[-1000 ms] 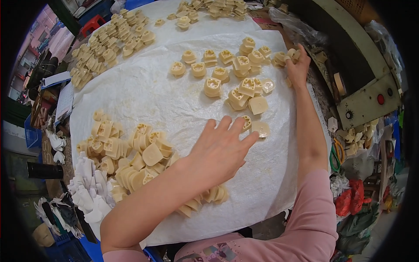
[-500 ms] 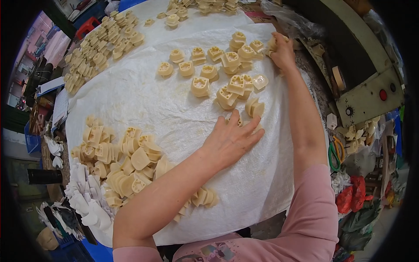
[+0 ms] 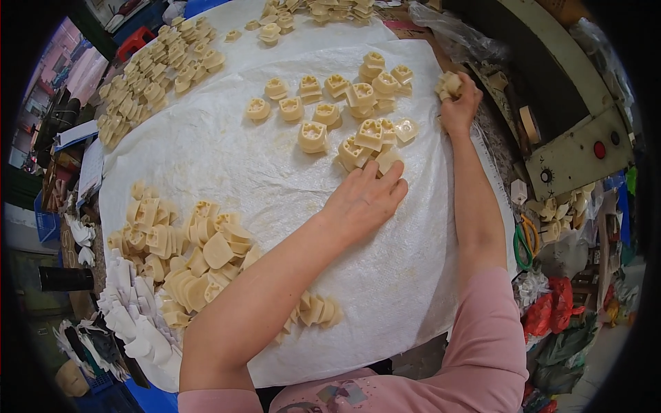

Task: Assembling small beige foam or plastic footwear inserts with purple foil wrappers and organizing shoe parts.

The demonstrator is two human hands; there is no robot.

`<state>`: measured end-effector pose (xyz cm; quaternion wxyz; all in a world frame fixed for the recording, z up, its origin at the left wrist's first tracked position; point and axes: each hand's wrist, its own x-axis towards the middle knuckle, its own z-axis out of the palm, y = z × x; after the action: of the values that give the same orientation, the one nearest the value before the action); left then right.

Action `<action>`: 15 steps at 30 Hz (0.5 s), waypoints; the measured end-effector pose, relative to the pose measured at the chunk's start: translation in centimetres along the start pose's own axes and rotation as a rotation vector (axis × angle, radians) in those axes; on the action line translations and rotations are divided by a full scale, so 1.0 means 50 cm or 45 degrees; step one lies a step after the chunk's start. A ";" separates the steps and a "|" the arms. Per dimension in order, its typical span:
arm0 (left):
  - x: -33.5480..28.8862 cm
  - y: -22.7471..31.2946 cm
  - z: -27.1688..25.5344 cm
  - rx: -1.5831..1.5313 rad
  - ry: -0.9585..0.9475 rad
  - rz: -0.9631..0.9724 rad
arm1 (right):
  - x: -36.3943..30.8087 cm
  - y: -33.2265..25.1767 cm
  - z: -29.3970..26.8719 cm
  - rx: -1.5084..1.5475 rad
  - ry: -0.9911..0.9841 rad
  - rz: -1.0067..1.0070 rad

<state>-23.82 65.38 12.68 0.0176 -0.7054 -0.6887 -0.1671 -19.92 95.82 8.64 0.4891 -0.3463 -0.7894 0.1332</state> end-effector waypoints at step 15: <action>-0.012 0.002 -0.033 -0.017 0.179 0.188 | -0.032 -0.057 -0.022 -0.324 -0.301 -0.135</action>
<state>-24.09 64.37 14.09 0.0733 -0.7409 -0.6306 -0.2191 -19.69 92.53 9.64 0.3516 -0.3451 -0.8690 0.0459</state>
